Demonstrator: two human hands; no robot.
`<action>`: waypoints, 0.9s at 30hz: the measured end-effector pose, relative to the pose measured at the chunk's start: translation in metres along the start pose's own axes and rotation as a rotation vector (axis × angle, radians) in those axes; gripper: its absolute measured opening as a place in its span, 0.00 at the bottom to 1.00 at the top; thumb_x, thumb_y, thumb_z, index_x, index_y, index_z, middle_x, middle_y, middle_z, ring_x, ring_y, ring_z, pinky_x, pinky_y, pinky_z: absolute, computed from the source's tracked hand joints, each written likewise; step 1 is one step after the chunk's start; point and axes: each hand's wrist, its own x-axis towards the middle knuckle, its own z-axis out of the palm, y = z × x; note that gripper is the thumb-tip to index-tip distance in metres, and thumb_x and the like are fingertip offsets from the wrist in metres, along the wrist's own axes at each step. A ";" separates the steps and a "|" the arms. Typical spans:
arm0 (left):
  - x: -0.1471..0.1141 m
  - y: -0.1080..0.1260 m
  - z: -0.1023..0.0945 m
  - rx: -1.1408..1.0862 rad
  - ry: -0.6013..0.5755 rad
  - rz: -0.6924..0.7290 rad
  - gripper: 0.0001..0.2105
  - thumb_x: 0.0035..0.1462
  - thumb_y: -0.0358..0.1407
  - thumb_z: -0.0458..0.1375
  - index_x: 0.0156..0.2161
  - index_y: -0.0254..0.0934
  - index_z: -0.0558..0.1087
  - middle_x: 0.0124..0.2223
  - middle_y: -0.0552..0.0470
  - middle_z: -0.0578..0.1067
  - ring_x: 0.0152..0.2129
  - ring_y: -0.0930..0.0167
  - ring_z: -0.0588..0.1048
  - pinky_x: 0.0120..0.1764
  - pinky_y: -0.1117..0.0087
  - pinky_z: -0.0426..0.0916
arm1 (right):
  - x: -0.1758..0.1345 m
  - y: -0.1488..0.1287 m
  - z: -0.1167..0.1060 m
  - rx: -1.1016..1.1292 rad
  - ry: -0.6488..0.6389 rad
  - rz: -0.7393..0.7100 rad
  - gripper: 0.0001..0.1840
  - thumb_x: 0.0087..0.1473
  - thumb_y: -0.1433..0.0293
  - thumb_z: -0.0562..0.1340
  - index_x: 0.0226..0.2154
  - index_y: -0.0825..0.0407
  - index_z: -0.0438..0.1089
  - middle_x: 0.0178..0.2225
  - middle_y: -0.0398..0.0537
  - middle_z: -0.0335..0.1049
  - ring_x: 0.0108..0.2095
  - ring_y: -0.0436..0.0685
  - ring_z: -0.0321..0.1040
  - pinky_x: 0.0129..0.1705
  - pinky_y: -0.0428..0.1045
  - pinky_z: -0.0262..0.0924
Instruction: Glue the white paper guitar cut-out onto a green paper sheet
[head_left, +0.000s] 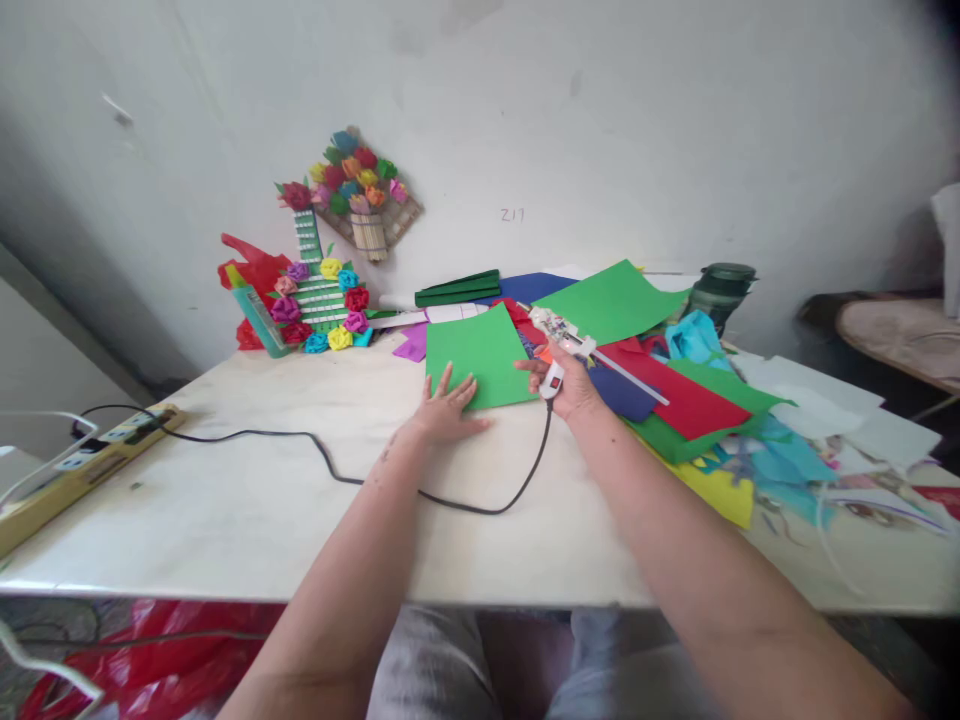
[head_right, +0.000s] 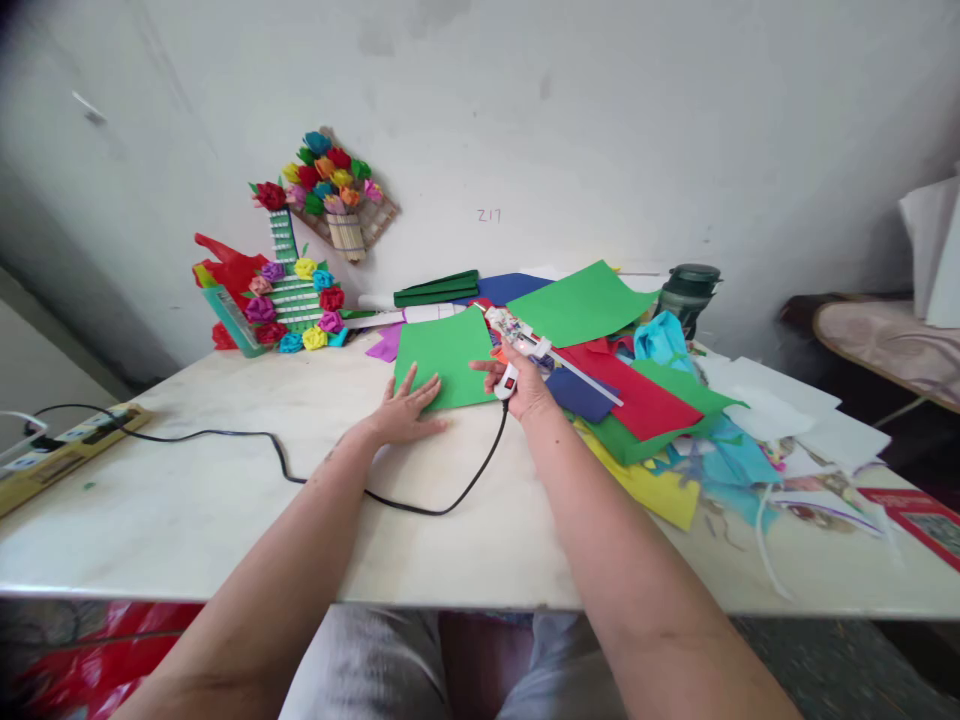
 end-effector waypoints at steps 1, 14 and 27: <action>-0.001 0.005 0.000 0.048 -0.061 0.006 0.39 0.46 0.60 0.42 0.60 0.40 0.46 0.62 0.54 0.44 0.57 0.58 0.28 0.52 0.46 0.26 | 0.000 -0.001 -0.001 0.010 0.021 -0.007 0.12 0.46 0.60 0.58 0.26 0.51 0.61 0.23 0.47 0.73 0.13 0.48 0.62 0.15 0.44 0.57; -0.003 0.011 -0.003 0.110 -0.198 -0.075 0.42 0.46 0.61 0.38 0.61 0.37 0.38 0.62 0.51 0.36 0.58 0.59 0.28 0.51 0.44 0.27 | 0.001 -0.002 -0.002 0.033 0.061 -0.018 0.11 0.47 0.62 0.57 0.25 0.52 0.61 0.22 0.48 0.72 0.12 0.48 0.61 0.14 0.44 0.56; 0.011 -0.010 0.011 0.081 0.195 -0.456 0.32 0.54 0.53 0.30 0.61 0.41 0.41 0.63 0.59 0.40 0.57 0.66 0.23 0.53 0.47 0.26 | 0.001 0.000 -0.003 -0.026 0.028 -0.008 0.11 0.46 0.61 0.57 0.25 0.52 0.61 0.22 0.48 0.72 0.12 0.48 0.60 0.13 0.44 0.56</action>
